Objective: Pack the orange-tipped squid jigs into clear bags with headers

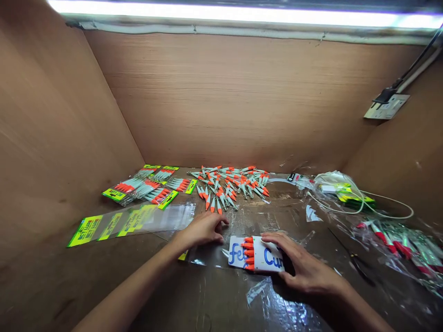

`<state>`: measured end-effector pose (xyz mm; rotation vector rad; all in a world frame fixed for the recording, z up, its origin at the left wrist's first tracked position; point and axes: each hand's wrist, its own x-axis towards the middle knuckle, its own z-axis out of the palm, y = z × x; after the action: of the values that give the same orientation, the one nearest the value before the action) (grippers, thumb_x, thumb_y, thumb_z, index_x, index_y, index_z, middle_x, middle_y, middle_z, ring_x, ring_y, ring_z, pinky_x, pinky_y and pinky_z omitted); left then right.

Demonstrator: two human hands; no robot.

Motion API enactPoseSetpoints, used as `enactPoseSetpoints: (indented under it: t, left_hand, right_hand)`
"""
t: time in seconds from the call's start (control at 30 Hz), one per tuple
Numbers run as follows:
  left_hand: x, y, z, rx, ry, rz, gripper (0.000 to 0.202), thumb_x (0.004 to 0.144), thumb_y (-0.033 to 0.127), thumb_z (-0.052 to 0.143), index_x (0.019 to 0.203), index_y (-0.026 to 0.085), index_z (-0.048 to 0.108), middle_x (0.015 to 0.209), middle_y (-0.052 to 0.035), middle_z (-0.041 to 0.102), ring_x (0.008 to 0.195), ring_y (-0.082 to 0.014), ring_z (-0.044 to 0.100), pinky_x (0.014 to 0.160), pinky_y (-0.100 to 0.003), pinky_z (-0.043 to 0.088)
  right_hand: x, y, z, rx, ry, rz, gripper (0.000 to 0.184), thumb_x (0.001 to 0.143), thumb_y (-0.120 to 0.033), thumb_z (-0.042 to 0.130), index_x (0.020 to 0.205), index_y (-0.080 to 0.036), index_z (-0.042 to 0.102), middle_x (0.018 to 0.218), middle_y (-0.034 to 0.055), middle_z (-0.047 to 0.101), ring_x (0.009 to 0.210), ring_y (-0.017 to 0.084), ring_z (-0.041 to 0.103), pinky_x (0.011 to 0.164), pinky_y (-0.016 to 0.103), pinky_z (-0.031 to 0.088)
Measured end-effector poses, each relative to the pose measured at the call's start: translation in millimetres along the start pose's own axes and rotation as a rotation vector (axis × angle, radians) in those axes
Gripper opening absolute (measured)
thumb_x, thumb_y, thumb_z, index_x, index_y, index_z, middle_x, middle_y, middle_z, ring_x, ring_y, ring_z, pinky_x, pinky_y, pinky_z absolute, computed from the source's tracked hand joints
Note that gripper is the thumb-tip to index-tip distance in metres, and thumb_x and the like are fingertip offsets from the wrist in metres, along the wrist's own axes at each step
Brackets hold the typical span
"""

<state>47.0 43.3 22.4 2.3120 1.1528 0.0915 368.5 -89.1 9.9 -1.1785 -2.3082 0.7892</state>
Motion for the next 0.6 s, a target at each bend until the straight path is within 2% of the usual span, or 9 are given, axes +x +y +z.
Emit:
enactPoseSetpoints:
  t: [0.07, 0.1, 0.2, 0.3, 0.43, 0.5, 0.6]
  left_hand:
    - [-11.9, 5.7, 7.5, 0.153, 0.141, 0.030, 0.044, 0.071, 0.034, 0.082, 0.112, 0.028, 0.067, 0.105, -0.0036, 0.069, 0.104, -0.0265, 0.060, 0.082, -0.032, 0.042]
    - [-19.3, 8.1, 11.4, 0.178, 0.174, 0.028, 0.037, 0.075, 0.035, 0.079, 0.109, 0.027, 0.067, 0.106, -0.0040, 0.068, 0.105, -0.0261, 0.059, 0.082, -0.032, 0.042]
    - [-43.2, 14.6, 24.3, 0.121, 0.168, 0.016, 0.022, 0.089, 0.042, 0.065, 0.104, 0.026, 0.064, 0.101, -0.0025, 0.067, 0.095, -0.0225, 0.062, 0.076, -0.030, 0.042]
    - [-61.1, 24.8, 38.6, 0.105, 0.199, 0.028, 0.034, 0.087, 0.051, 0.064, 0.110, 0.026, 0.060, 0.103, -0.0024, 0.066, 0.094, -0.0238, 0.061, 0.078, -0.032, 0.043]
    - [-65.5, 41.9, 53.6, 0.220, 0.237, 0.062, 0.067, 0.068, 0.070, 0.073, 0.113, 0.024, 0.055, 0.109, -0.0064, 0.062, 0.099, -0.0299, 0.057, 0.081, -0.038, 0.045]
    - [-63.7, 47.0, 56.7, 0.279, 0.236, 0.075, 0.066, 0.067, 0.068, 0.075, 0.110, 0.023, 0.055, 0.108, -0.0072, 0.061, 0.099, -0.0307, 0.056, 0.080, -0.039, 0.045]
    - [-64.1, 49.7, 56.3, 0.336, 0.232, 0.104, 0.039, 0.083, 0.053, 0.067, 0.105, 0.023, 0.055, 0.105, -0.0062, 0.061, 0.098, -0.0289, 0.056, 0.076, -0.037, 0.045]
  right_hand:
    - [0.7, -0.7, 2.8, -0.003, -0.004, -0.001, 0.077, 0.071, -0.012, 0.059, 0.145, -0.025, 0.039, 0.149, 0.0100, 0.043, 0.136, 0.030, 0.041, 0.115, 0.049, 0.033]
    - [1.0, -0.8, 4.6, -0.004, -0.008, -0.001, 0.076, 0.072, -0.012, 0.059, 0.144, -0.025, 0.039, 0.149, 0.0100, 0.044, 0.136, 0.029, 0.041, 0.115, 0.049, 0.033]
    - [2.1, 0.0, 11.7, 0.006, -0.015, 0.012, 0.076, 0.072, -0.013, 0.059, 0.144, -0.025, 0.039, 0.149, 0.0096, 0.044, 0.136, 0.029, 0.042, 0.114, 0.048, 0.034]
    - [4.1, -0.5, 18.9, 0.026, -0.008, 0.034, 0.079, 0.070, -0.012, 0.060, 0.145, -0.026, 0.039, 0.148, 0.0098, 0.045, 0.134, 0.030, 0.044, 0.113, 0.047, 0.036]
    - [8.8, -8.0, 25.1, 0.044, 0.008, 0.085, 0.081, 0.071, -0.015, 0.063, 0.147, -0.026, 0.036, 0.146, 0.0105, 0.046, 0.132, 0.031, 0.046, 0.111, 0.047, 0.038]
    - [11.2, -12.4, 26.2, 0.046, -0.001, 0.095, 0.082, 0.073, -0.017, 0.063, 0.149, -0.027, 0.034, 0.146, 0.0106, 0.046, 0.132, 0.031, 0.046, 0.111, 0.047, 0.038]
    - [13.3, -15.2, 26.5, 0.050, -0.005, 0.097, 0.084, 0.074, -0.018, 0.064, 0.150, -0.026, 0.031, 0.147, 0.0108, 0.045, 0.132, 0.031, 0.045, 0.112, 0.047, 0.037]
